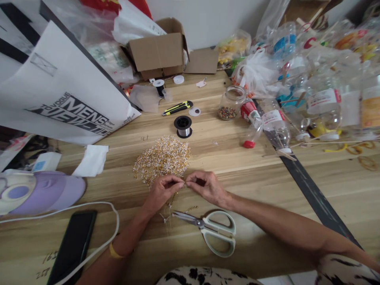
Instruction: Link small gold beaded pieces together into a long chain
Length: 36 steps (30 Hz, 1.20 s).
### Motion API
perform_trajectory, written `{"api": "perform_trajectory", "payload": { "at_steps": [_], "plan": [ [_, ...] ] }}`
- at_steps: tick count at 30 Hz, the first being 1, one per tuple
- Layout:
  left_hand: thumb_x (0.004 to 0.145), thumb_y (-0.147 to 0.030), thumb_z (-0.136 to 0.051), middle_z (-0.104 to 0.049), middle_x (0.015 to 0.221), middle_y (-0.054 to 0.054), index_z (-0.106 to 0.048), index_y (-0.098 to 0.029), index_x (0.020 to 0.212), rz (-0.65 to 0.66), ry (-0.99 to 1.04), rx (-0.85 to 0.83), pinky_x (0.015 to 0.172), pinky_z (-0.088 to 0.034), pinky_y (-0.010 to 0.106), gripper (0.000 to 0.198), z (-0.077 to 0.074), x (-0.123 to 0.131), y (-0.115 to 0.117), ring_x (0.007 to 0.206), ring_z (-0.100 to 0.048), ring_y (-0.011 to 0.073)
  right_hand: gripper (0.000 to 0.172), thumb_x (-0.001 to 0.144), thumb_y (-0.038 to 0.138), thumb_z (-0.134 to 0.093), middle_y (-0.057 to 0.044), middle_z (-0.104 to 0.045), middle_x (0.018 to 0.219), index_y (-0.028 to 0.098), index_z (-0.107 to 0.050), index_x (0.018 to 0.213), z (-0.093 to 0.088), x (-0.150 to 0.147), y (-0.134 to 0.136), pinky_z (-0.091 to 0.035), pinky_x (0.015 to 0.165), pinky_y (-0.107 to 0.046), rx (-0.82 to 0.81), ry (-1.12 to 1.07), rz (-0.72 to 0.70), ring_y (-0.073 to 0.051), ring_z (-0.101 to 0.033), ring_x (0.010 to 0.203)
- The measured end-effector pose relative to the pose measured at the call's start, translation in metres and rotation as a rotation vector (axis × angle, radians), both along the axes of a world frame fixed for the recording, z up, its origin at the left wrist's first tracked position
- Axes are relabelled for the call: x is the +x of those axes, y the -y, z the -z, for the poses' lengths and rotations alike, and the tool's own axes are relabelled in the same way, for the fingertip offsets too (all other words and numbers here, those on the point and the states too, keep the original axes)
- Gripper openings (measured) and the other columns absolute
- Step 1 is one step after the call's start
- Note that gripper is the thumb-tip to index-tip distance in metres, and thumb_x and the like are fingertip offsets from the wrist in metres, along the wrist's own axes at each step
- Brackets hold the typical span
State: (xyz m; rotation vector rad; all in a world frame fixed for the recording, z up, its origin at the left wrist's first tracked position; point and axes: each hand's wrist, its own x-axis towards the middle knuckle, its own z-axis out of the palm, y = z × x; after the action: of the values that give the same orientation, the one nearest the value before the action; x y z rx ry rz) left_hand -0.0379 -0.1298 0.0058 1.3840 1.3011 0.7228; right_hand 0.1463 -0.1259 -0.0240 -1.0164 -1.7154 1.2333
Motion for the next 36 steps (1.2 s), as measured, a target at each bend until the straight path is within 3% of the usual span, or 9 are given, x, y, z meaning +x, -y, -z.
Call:
{"api": "perform_trajectory", "payload": {
  "at_steps": [9,29,36],
  "plan": [
    [0.074,-0.026,-0.066,-0.069,0.07,0.003,-0.069,-0.014,0.075,0.047,-0.04,0.042,0.062,-0.046,0.023,0.012,0.0105,-0.0004,0.0027,0.065,-0.06,0.0147,0.01,0.084,0.019,-0.059,-0.002,-0.065,0.072,0.013,-0.067,0.081,-0.0022,0.0004,-0.0007,-0.045,0.059,-0.022,0.032,0.007,-0.017,-0.011,-0.056,0.063],
    [0.073,-0.027,-0.066,-0.068,0.069,0.004,-0.069,-0.014,0.072,0.03,-0.008,0.017,0.063,-0.045,0.024,0.014,0.0041,-0.0009,0.0008,0.066,-0.059,0.0155,0.016,0.083,0.026,-0.063,-0.001,-0.063,0.077,0.016,-0.058,0.094,-0.0007,0.0005,-0.0004,-0.047,0.06,-0.022,-0.103,-0.108,-0.052,-0.011,-0.058,0.067],
    [0.074,-0.028,-0.066,-0.068,0.069,0.003,-0.069,-0.014,0.072,0.016,0.009,-0.003,0.065,-0.046,0.024,0.015,0.0013,-0.0009,0.0003,0.068,-0.059,0.0154,0.014,0.081,0.027,-0.065,0.0,-0.062,0.074,0.015,-0.06,0.086,0.0016,-0.0004,0.0,-0.045,0.058,-0.021,-0.136,-0.117,-0.039,-0.01,-0.056,0.064]
  ]
}}
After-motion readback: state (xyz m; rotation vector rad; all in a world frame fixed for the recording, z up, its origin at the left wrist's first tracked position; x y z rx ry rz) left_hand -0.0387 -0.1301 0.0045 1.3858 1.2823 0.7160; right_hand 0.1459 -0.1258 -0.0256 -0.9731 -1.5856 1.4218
